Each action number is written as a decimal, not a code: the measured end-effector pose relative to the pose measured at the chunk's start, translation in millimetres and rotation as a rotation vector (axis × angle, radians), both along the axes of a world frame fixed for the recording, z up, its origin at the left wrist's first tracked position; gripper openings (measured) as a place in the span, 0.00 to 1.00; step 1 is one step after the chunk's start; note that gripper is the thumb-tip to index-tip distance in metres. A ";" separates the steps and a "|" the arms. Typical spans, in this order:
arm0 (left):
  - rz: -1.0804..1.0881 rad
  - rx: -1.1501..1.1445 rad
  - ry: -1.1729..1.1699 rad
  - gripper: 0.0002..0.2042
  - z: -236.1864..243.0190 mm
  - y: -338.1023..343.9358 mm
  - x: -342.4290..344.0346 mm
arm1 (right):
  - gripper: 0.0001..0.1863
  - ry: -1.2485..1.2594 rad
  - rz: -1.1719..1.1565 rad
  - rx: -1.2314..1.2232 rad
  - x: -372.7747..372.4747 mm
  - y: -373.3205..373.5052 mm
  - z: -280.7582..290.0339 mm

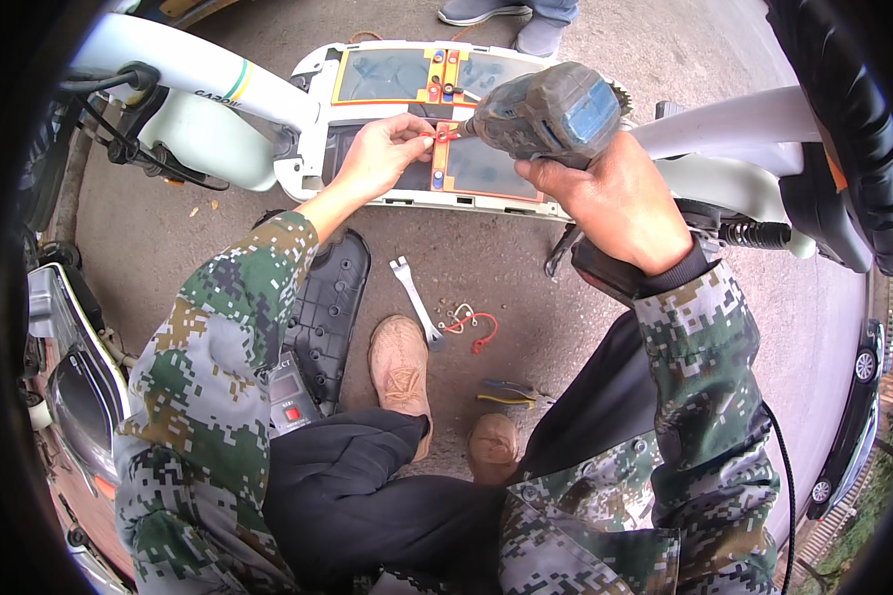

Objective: The person uses a cordless drill to remove screws from the scooter's battery compartment, then uses pliers and a wrench to adjust wires and components inside. They retrieve a small white object from a shelf and place it into the compartment before continuing to secure parts.

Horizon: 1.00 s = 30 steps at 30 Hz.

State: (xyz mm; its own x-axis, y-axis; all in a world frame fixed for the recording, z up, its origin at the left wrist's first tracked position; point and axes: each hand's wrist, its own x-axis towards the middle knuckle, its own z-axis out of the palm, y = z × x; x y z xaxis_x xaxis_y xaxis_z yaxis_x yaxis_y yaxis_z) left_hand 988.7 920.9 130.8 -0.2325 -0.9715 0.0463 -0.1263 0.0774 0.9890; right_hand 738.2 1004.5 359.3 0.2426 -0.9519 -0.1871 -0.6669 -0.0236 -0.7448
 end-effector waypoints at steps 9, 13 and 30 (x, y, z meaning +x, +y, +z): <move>0.015 -0.027 0.023 0.10 -2.8 1.2 -0.9 | 0.19 0.006 0.037 -0.036 1.9 -6.9 6.5; 0.016 -0.023 0.002 0.10 -1.4 1.9 -0.8 | 0.22 0.128 0.141 -0.117 0.7 -19.8 13.1; -0.017 -0.014 -0.021 0.10 10.1 8.9 -8.4 | 0.22 0.113 0.874 -0.015 24.8 -83.8 59.6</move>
